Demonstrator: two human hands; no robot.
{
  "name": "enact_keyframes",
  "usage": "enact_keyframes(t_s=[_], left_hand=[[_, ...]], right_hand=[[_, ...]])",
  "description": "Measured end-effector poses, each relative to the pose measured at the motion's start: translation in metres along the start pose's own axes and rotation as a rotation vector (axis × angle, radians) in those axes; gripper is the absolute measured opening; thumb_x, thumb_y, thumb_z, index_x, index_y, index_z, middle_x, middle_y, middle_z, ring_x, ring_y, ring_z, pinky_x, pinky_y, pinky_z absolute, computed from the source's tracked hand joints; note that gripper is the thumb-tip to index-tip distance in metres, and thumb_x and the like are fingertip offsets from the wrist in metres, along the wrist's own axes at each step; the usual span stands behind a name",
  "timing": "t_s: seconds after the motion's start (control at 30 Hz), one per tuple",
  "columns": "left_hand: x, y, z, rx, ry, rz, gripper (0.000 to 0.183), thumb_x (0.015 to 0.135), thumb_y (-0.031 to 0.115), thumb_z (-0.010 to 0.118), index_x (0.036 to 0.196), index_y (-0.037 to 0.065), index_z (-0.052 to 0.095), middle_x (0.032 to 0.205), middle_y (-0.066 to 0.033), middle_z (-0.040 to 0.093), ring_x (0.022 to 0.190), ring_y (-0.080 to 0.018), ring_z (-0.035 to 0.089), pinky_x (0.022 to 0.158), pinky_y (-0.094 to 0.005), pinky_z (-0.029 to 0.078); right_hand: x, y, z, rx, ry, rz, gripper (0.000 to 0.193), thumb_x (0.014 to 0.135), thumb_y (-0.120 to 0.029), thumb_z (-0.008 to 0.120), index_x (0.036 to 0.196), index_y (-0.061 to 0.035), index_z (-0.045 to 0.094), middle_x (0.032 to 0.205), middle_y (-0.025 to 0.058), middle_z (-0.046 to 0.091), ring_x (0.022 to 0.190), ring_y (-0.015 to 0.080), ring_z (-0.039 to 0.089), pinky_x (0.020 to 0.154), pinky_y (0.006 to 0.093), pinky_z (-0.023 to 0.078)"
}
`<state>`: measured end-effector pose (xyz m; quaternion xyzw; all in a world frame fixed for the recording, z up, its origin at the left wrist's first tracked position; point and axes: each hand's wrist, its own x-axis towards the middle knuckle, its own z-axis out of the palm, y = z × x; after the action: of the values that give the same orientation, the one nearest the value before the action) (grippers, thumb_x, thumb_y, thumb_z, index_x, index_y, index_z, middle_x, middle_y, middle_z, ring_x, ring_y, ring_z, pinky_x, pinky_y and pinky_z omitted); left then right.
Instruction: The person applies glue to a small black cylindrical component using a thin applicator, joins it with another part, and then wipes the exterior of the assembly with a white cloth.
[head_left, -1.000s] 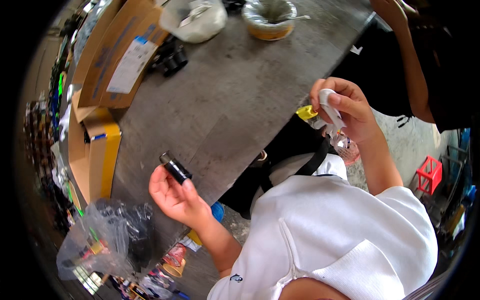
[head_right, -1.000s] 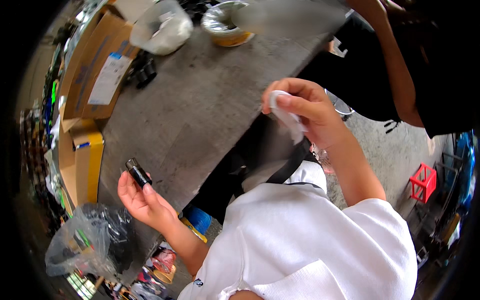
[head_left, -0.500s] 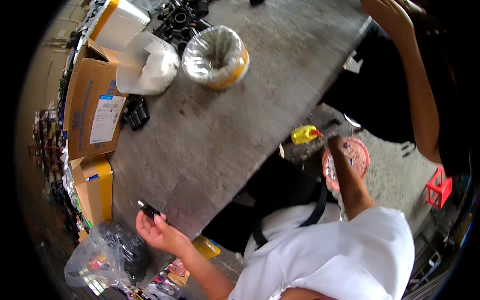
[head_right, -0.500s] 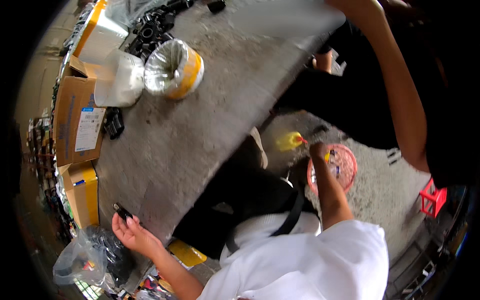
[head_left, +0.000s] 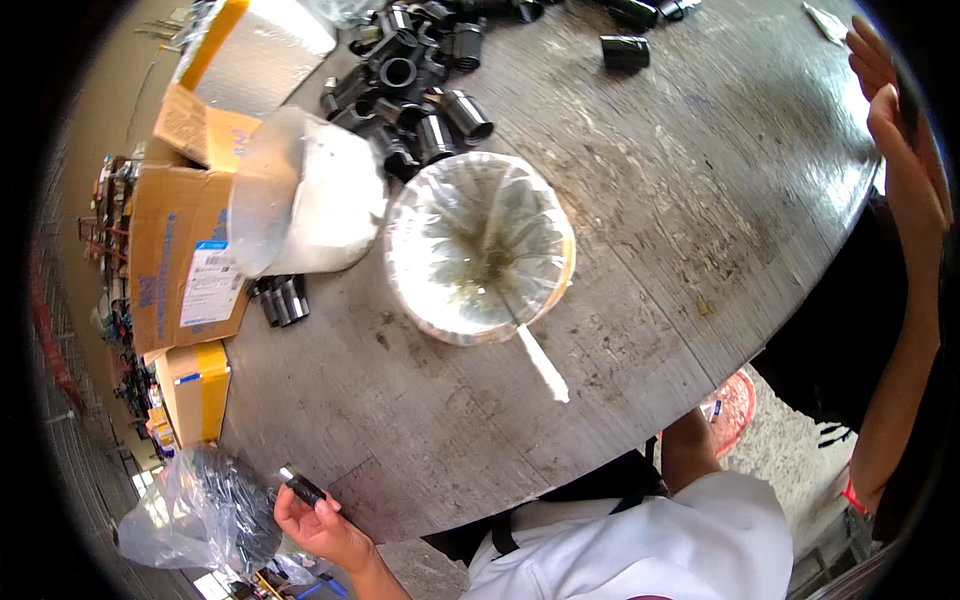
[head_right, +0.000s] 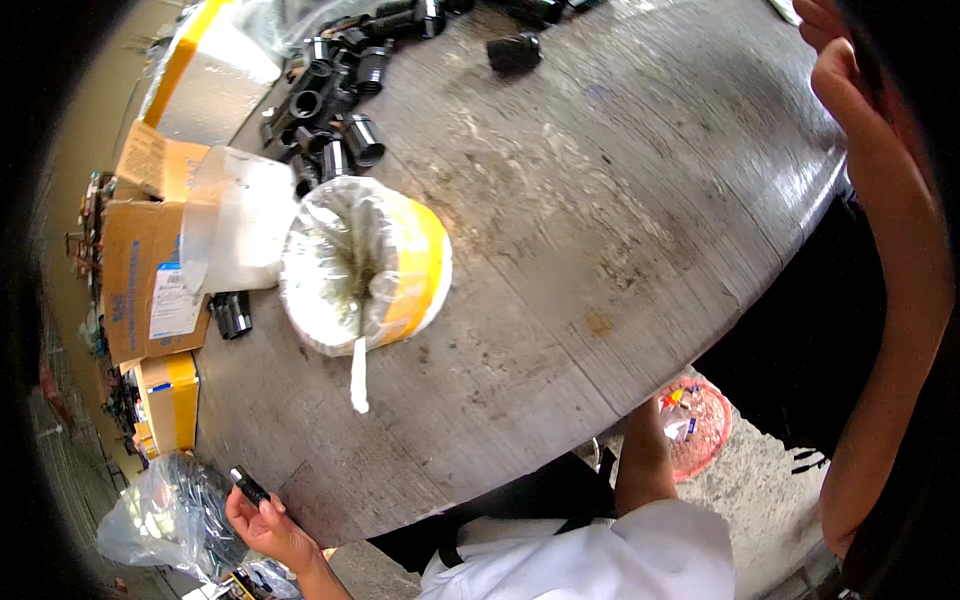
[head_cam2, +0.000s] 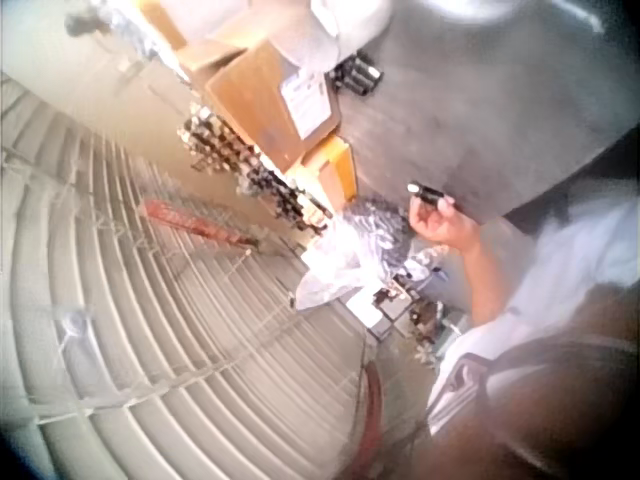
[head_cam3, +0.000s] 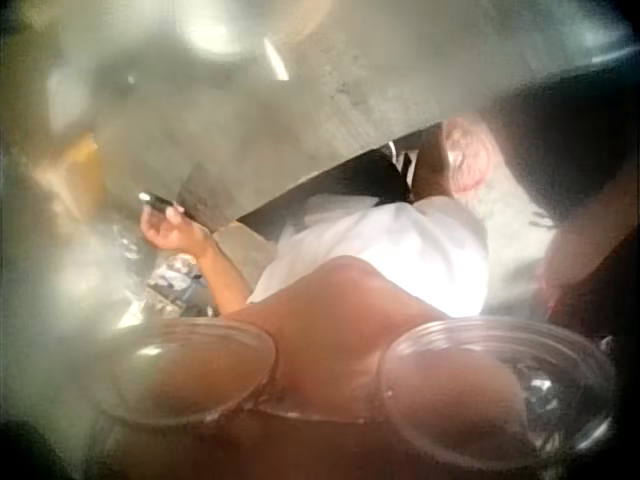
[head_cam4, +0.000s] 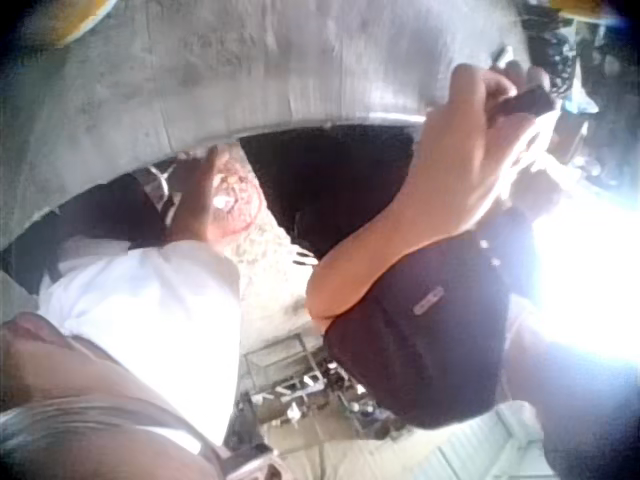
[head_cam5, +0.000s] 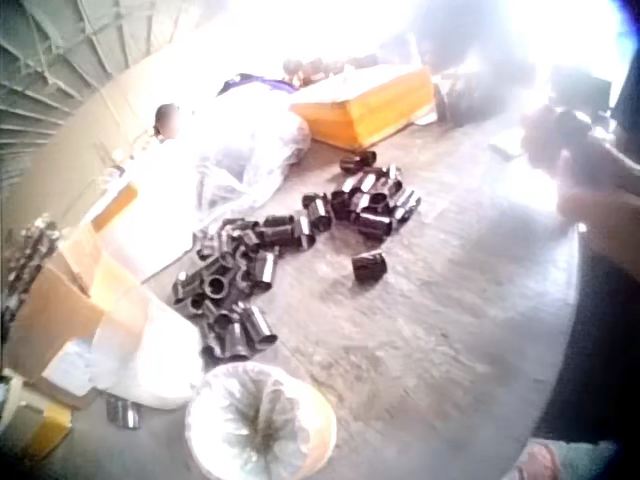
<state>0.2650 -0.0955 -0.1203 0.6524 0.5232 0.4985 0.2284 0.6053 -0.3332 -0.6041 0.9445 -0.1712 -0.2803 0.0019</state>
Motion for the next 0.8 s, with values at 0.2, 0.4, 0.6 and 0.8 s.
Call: enact_keyframes(t_s=[0.2, 0.4, 0.6, 0.8], left_hand=[[-0.006, -0.006, -0.016, 0.047, -0.041, -0.032, 0.042, 0.078, 0.000, 0.058, 0.118, 0.004, 0.047, 0.110, -0.0072, 0.051, 0.075, -0.0109, 0.048, 0.059, -0.0215, 0.041], [0.004, -0.010, -0.011, 0.086, -0.112, -0.023, 0.038, 0.082, 0.002, 0.058, 0.118, 0.003, 0.047, 0.112, -0.0070, 0.051, 0.073, -0.0095, 0.046, 0.060, -0.0207, 0.041], [0.001, -0.004, -0.011, 0.154, -0.091, -0.036, 0.039, 0.082, -0.003, 0.055, 0.120, 0.002, 0.047, 0.113, -0.0069, 0.051, 0.079, -0.0089, 0.045, 0.060, -0.0201, 0.040], [-0.001, 0.000, -0.009, 0.278, -0.121, -0.026, 0.041, 0.081, -0.007, 0.053, 0.121, 0.002, 0.048, 0.116, -0.0074, 0.051, 0.083, -0.0094, 0.047, 0.061, -0.0197, 0.042]], right_hand=[[0.015, -0.016, 0.001, 0.010, -0.014, -0.038, 0.027, 0.081, -0.029, 0.065, 0.092, -0.0045, 0.069, 0.091, 0.0076, 0.067, 0.084, 0.0217, 0.063, 0.071, 0.0348, 0.049], [0.017, -0.008, 0.009, 0.074, -0.033, -0.013, 0.027, 0.081, -0.028, 0.066, 0.092, -0.0033, 0.068, 0.088, 0.0064, 0.066, 0.080, 0.0195, 0.061, 0.068, 0.0330, 0.048], [0.009, -0.010, 0.020, 0.107, -0.049, -0.023, 0.027, 0.080, -0.027, 0.068, 0.091, -0.0022, 0.068, 0.085, 0.0051, 0.065, 0.076, 0.0173, 0.060, 0.066, 0.0312, 0.048], [-0.002, -0.001, 0.029, 0.137, -0.051, -0.018, 0.027, 0.080, -0.026, 0.069, 0.090, -0.0010, 0.068, 0.081, 0.0038, 0.065, 0.072, 0.0151, 0.058, 0.063, 0.0293, 0.047]])
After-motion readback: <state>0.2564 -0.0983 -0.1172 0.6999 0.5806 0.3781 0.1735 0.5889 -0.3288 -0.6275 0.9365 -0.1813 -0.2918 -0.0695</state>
